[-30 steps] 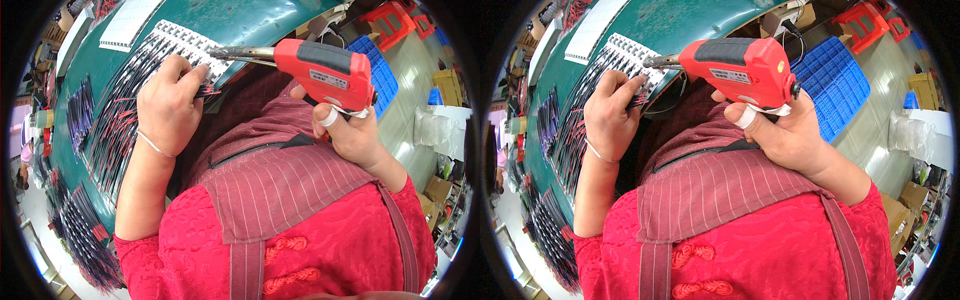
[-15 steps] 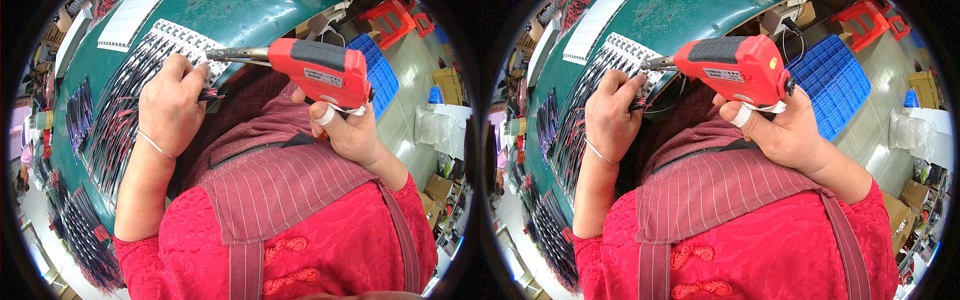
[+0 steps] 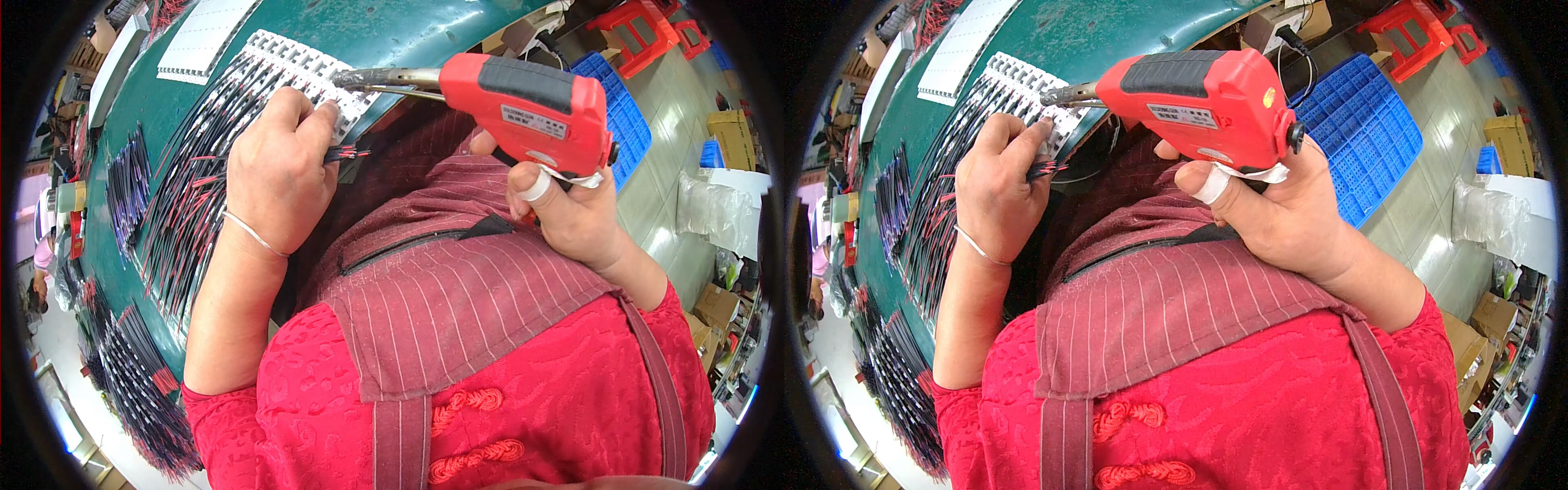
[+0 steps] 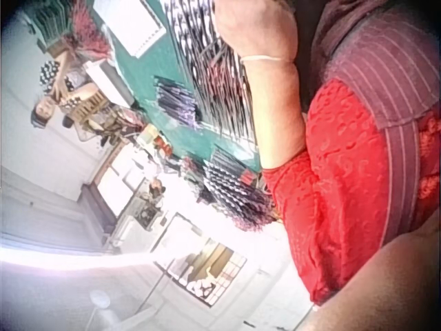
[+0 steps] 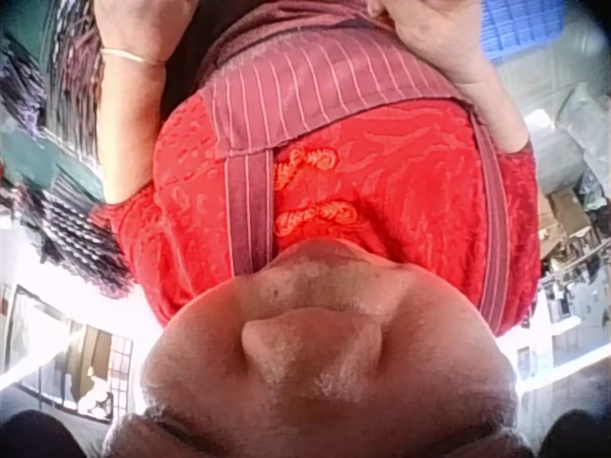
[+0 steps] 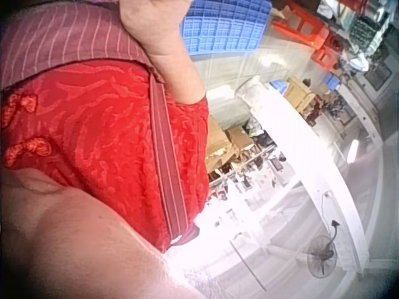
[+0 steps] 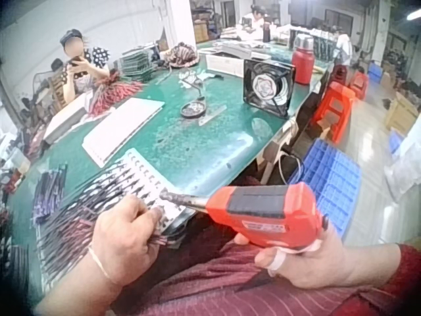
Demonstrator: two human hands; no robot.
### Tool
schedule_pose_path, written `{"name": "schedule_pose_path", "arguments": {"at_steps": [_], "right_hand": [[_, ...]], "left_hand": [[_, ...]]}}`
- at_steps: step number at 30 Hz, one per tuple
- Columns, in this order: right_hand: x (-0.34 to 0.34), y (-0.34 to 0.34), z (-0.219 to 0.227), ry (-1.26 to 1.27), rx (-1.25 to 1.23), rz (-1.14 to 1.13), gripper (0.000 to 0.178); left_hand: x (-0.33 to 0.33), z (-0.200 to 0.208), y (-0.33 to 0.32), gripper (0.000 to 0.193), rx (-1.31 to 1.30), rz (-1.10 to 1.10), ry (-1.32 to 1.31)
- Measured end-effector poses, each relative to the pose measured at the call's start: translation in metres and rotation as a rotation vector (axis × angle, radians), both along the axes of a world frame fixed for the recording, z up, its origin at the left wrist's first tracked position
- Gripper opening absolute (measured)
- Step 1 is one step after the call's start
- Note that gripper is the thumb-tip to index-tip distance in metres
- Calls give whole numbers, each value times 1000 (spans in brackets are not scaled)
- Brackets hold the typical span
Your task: The person solders wires onto an LED circuit sheet using a soldering gun, aligns additional wires on the sheet, and places the soldering gun down on the table.
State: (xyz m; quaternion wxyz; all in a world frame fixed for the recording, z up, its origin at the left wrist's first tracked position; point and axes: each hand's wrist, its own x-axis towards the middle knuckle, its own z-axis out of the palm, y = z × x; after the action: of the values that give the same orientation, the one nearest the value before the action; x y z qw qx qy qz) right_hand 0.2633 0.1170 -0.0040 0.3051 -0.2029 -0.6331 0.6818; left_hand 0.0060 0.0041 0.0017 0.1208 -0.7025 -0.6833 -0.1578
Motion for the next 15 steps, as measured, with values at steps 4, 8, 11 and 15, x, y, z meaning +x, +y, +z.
{"name": "schedule_pose_path", "arguments": {"at_steps": [4, 8, 11, 15], "right_hand": [[3, 2, -1, -27, 11, 33, 28], [5, 1, -2, -22, 7, 31, 28], [4, 2, -3, -5, 18, 31, 28], [4, 1, -2, 13, 12, 25, 29]], "left_hand": [[2, 0, 0, 38, 11, 9, -4], [3, 0, 0, 38, 16, 11, -5], [3, 0, 1, 38, 13, 16, -18], [0, 3, 0, 37, 12, -7, -69]]}}
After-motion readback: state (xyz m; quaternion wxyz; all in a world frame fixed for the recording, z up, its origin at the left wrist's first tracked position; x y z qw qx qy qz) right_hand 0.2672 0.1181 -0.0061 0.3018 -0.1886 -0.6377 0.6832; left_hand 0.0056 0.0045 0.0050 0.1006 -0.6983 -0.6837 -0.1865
